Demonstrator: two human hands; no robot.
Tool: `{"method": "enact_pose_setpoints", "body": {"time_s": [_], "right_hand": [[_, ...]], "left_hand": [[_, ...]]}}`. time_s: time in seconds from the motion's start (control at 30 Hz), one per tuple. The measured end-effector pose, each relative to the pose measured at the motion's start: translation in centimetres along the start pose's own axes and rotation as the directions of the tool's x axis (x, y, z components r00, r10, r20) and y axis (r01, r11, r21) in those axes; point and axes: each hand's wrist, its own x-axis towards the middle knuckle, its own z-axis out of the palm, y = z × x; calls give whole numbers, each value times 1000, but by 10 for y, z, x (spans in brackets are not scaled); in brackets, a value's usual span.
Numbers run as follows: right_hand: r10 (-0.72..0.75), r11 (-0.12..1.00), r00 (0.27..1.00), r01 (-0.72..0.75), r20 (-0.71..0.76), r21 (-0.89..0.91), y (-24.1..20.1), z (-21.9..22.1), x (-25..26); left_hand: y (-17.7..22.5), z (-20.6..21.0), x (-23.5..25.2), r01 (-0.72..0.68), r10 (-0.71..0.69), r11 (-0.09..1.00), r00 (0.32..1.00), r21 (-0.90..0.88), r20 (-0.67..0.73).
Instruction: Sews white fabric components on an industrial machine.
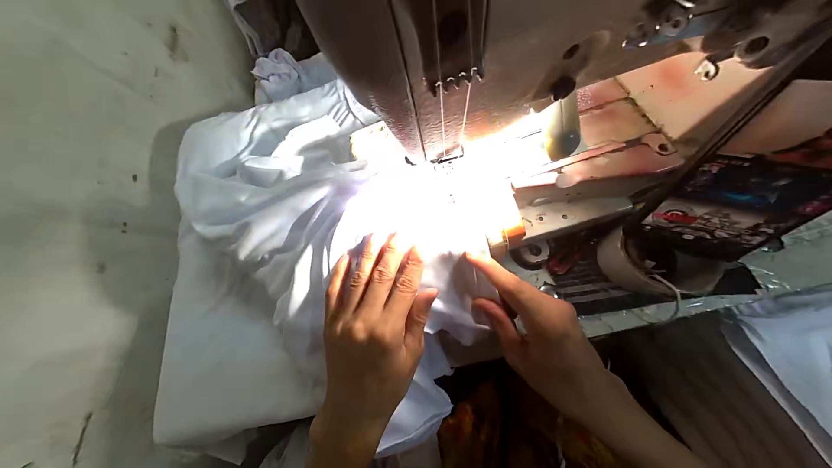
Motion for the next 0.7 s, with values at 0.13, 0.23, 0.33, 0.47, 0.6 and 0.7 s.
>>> {"method": "enact_pose_setpoints", "body": {"time_s": [0.13,0.23,0.33,0.47,0.6,0.7], "right_hand": [[-5,997,999,2,-38,-73,1,4,4],[1,991,999,-7,-40,-132,3,7,18],[65,975,998,-59,20,-215,-5,3,32],[134,938,984,-87,121,-336,-27,-16,45],[104,928,969,-14,224,-372,-37,-25,53],[39,912,980,44,193,-408,-40,-26,56]], "left_hand": [[-5,-1,10,1,-1,998,1000,-59,-3],[-22,-1,27,-18,22,994,999,-105,42],[-37,-9,49,-62,61,998,983,0,174],[6,-41,35,-161,109,942,977,295,185],[13,-41,2,-274,225,939,947,209,231],[8,-37,-4,-345,311,929,923,132,227]]}}
